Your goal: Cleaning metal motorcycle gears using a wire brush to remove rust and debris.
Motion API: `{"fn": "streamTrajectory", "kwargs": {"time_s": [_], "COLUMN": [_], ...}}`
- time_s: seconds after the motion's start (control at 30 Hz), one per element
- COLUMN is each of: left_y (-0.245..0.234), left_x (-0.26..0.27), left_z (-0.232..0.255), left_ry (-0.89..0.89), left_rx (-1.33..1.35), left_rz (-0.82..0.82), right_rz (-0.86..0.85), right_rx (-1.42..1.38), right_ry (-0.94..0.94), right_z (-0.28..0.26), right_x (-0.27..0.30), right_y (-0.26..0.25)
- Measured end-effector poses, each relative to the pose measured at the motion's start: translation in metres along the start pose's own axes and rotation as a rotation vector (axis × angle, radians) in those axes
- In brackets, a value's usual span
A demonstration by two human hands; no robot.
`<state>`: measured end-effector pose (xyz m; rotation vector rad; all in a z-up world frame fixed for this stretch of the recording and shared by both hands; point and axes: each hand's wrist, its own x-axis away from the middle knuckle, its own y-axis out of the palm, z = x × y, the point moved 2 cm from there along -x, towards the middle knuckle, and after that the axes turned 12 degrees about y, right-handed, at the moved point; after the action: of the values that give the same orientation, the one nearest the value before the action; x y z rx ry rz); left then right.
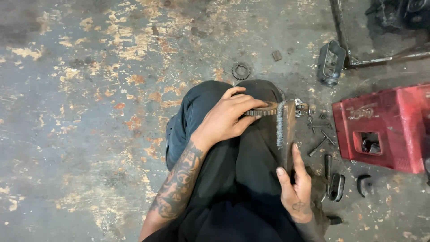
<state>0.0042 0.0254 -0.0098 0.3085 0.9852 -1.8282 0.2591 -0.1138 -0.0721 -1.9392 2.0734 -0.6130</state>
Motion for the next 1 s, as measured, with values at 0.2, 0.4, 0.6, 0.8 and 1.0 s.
{"fn": "streamTrajectory", "kwargs": {"time_s": [0.2, 0.4, 0.6, 0.8, 1.0], "left_y": [0.001, 0.011, 0.007, 0.014, 0.022], "left_x": [-0.004, 0.003, 0.002, 0.009, 0.014], "left_z": [0.0, -0.011, -0.001, -0.001, -0.01], "left_ry": [0.026, -0.067, -0.107, 0.035, 0.019], "left_rx": [0.022, 0.059, 0.087, -0.01, -0.072], "left_rz": [0.074, 0.069, 0.076, 0.013, 0.08], "right_rz": [-0.015, -0.018, -0.02, -0.022, 0.008], "right_rx": [0.067, 0.094, 0.059, 0.351, 0.416], "right_ry": [-0.133, -0.051, 0.075, -0.078, -0.164], "right_z": [-0.027, -0.025, -0.016, -0.094, -0.104], "right_x": [-0.006, -0.004, 0.018, -0.014, -0.011], "right_y": [-0.001, -0.013, -0.034, -0.003, 0.002]}}
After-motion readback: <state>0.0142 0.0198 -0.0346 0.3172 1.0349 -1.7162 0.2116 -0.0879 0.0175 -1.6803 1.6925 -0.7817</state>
